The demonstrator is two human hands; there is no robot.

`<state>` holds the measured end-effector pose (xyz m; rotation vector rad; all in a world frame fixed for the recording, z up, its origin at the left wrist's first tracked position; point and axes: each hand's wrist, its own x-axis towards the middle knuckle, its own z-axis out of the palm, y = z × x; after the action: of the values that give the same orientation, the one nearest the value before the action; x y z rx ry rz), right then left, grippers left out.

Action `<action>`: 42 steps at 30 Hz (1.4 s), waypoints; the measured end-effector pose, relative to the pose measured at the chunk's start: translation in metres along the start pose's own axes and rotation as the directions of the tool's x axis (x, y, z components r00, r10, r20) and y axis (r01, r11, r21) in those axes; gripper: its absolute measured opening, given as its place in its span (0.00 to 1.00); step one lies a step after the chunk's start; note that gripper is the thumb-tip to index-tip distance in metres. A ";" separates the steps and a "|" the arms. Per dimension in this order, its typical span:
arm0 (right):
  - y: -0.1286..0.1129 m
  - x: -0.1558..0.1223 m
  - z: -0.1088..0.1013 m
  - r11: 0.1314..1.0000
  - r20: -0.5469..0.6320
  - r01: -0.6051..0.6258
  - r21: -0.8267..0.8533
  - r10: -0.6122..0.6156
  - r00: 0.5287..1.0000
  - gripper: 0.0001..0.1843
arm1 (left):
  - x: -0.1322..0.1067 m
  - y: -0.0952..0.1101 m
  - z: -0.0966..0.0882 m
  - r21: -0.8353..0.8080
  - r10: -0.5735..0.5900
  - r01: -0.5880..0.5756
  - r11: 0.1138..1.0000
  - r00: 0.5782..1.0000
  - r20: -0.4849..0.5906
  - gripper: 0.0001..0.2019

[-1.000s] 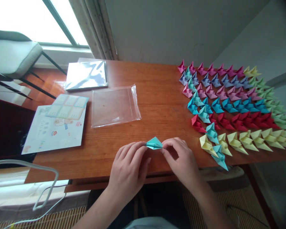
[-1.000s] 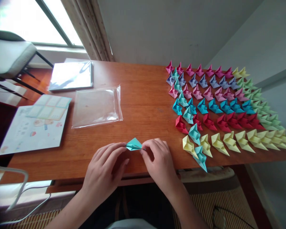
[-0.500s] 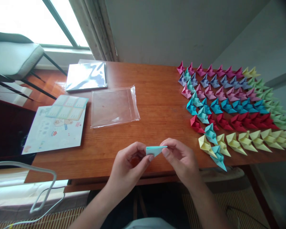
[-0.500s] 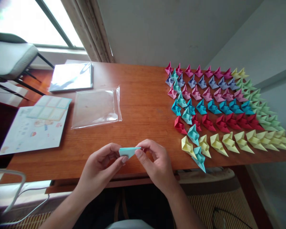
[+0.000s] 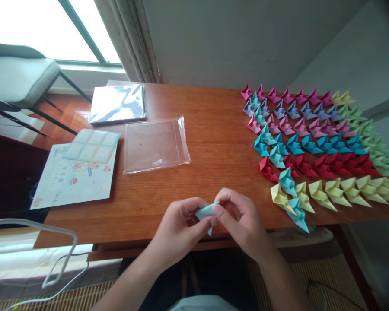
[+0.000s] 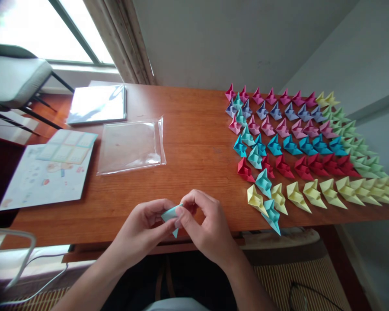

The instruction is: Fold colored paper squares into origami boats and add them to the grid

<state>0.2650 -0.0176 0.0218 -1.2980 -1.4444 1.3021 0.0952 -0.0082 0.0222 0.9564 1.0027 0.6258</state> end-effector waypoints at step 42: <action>0.009 -0.005 0.005 0.993 -0.024 -0.072 0.097 0.075 0.997 0.06 | -0.002 -0.002 -0.005 -0.082 0.116 -0.134 0.988 0.974 -0.194 0.11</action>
<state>0.2628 -0.0233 0.0121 -1.3114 -1.3102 1.3797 0.0903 -0.0088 0.0200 0.8930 1.0757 0.8747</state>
